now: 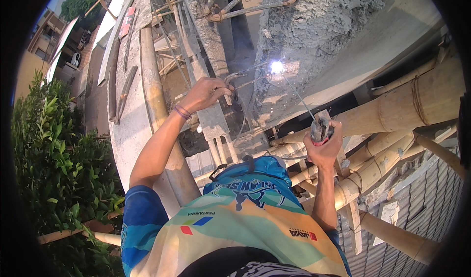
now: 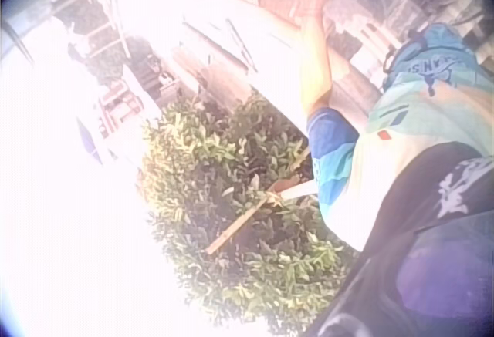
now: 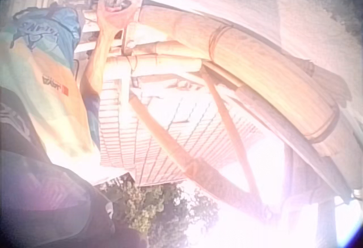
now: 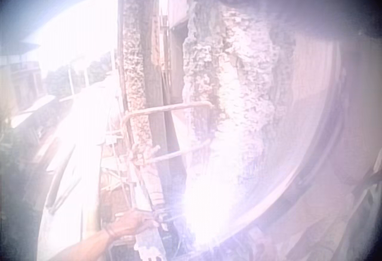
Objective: The person positions metal rods against a concrete structure and uses a welding torch to join them. They repeatedly align the rods and apply the torch, creating sparks and fusing the metal pieces together.
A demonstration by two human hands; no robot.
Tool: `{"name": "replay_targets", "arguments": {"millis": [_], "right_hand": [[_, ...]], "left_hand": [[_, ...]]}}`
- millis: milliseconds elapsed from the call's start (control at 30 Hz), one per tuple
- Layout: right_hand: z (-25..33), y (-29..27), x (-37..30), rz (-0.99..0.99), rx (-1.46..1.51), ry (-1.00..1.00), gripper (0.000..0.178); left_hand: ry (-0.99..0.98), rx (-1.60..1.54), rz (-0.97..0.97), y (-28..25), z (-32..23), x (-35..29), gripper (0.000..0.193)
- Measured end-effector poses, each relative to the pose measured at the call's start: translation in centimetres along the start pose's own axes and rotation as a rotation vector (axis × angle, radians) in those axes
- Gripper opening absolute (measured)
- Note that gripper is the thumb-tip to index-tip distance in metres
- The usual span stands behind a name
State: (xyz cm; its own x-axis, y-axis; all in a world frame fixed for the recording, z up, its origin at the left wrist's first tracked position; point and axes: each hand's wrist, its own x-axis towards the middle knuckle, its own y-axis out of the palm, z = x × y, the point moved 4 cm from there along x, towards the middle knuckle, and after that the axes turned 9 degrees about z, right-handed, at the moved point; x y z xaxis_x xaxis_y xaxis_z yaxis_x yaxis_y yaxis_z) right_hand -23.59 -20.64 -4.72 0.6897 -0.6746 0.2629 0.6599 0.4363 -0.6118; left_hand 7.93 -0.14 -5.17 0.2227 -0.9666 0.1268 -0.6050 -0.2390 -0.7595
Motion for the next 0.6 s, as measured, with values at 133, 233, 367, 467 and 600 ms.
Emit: {"name": "replay_targets", "arguments": {"millis": [133, 233, 367, 467, 600], "right_hand": [[0.17, 0.04, 0.06, -0.015, -0.011, -0.031, 0.052], [0.08, 0.11, 0.09, -0.01, 0.007, -0.022, 0.052], [-0.22, 0.16, 0.05, -0.008, 0.027, -0.003, 0.053], [-0.11, 0.14, 0.02, -0.015, -0.023, -0.062, 0.05], [-0.29, 0.31, 0.12, 0.006, 0.003, -0.017, 0.05]], "left_hand": [[0.008, 0.001, -0.001, 0.0, -0.09, 0.05, 0.022], [-0.01, 0.001, 0.003, 0.0, -0.09, 0.02, 0.022], [-0.042, -0.008, 0.006, 0.0, -0.08, -0.01, 0.022], [-0.033, -0.004, 0.001, -0.03, -0.19, -0.02, 0.022], [-0.017, -0.009, 0.001, -0.04, -0.19, 0.0, 0.022]]}}
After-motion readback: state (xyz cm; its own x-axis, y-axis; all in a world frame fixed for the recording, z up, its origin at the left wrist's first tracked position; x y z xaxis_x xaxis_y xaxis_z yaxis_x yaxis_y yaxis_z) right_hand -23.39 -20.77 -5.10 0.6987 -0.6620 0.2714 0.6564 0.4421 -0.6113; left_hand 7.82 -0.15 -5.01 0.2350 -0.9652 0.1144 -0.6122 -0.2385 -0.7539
